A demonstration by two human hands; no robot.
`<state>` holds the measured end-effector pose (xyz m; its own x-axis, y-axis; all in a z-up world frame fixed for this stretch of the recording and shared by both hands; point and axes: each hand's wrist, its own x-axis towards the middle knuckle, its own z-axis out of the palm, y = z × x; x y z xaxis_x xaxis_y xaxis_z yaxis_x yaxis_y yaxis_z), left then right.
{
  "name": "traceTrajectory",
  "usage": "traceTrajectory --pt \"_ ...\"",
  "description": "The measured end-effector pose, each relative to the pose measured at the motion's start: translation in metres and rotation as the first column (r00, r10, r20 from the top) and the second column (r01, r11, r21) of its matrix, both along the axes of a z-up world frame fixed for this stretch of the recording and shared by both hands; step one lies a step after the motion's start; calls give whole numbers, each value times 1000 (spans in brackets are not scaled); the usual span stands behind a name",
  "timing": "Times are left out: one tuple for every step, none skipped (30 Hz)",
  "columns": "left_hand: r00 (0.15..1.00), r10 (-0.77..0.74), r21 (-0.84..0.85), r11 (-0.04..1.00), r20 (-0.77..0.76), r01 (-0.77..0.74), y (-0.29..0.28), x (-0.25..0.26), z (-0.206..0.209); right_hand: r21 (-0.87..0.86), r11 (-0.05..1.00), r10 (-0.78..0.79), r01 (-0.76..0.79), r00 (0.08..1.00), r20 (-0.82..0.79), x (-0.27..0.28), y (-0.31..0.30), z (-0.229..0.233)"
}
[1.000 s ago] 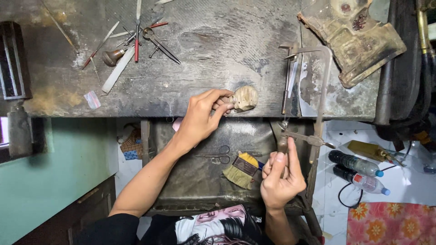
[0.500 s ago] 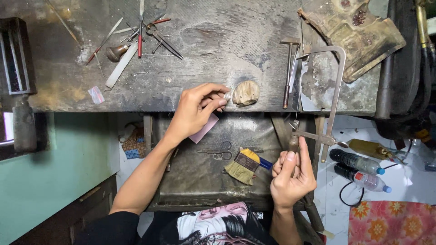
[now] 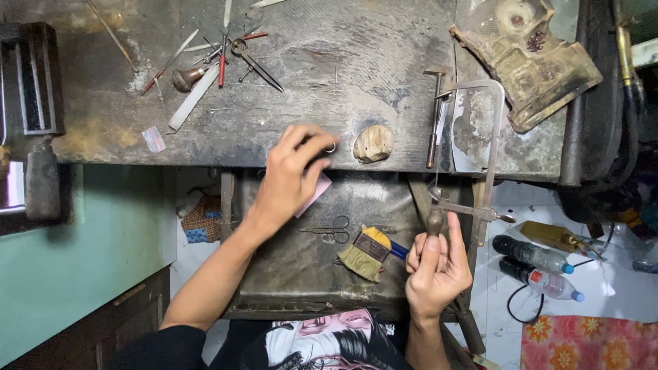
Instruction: Sawing a small piece of material on a jeweler's bench using a hand saw
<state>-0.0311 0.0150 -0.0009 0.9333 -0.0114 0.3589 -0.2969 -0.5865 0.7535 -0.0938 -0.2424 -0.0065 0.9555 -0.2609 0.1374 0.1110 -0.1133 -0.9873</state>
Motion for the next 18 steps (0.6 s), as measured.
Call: traceTrajectory --pt "995 41 5 999 92 -42 -6 -5 -7 143 987 78 -76 997 -5 -2 -5 -5" --pt "980 80 7 997 183 -83 -11 -11 -14 285 947 155 -148 988 0 -4 -9 -10" --pt "979 79 10 997 186 -83 -15 -19 -21 288 946 155 -149 988 3 -2 -8 -4" --pt "995 -31 -51 998 99 36 -18 -28 -27 412 882 263 -229 965 -26 -2 -7 2" --pt "989 -147 -121 981 19 148 -22 -38 -34 531 795 369 -293 928 -42 -2 -6 8" --pt "989 -144 -120 982 17 145 -22 -41 -29 532 794 373 -295 927 -42 -4 -2 12" --pt "978 -207 -161 967 -30 199 -22 -44 -23 639 703 420 -312 908 -17 -5 2 16" --pt "960 -272 -206 945 -71 252 -23 -47 -18 733 599 461 -322 887 13 -8 5 20" --pt "961 -269 -207 946 -70 250 -22 -51 -19 732 599 463 -324 886 13 -10 5 19" --pt "958 -265 -193 951 -107 242 -19 -53 -20 718 613 457 -329 890 18 -10 7 17" --pt "954 -261 -179 956 -144 234 -17 -54 -21 704 627 450 -333 893 22 -10 8 16" --pt "956 -257 -178 957 -141 231 -11 -53 -19 703 626 453 -338 891 25 -10 7 13" --pt "968 -225 -70 973 -112 218 -5 -52 -17 649 664 458 -370 888 37 -9 7 11" --pt "977 -197 38 979 -81 201 1 -52 -15 593 700 462 -398 886 48 -10 6 9" --pt "978 -195 39 979 -80 198 11 -51 -6 592 699 464 -401 884 50 -12 1 1" --pt "999 -45 113 992 -29 48 22 -48 3 543 705 503 -456 861 69 -13 -4 -8" --pt "994 102 178 978 33 -106 32 -45 12 490 708 542 -509 836 86 -14 -9 -17" --pt "995 96 178 979 37 -101 47 -43 15 489 710 537 -507 839 89 -15 -7 -17"
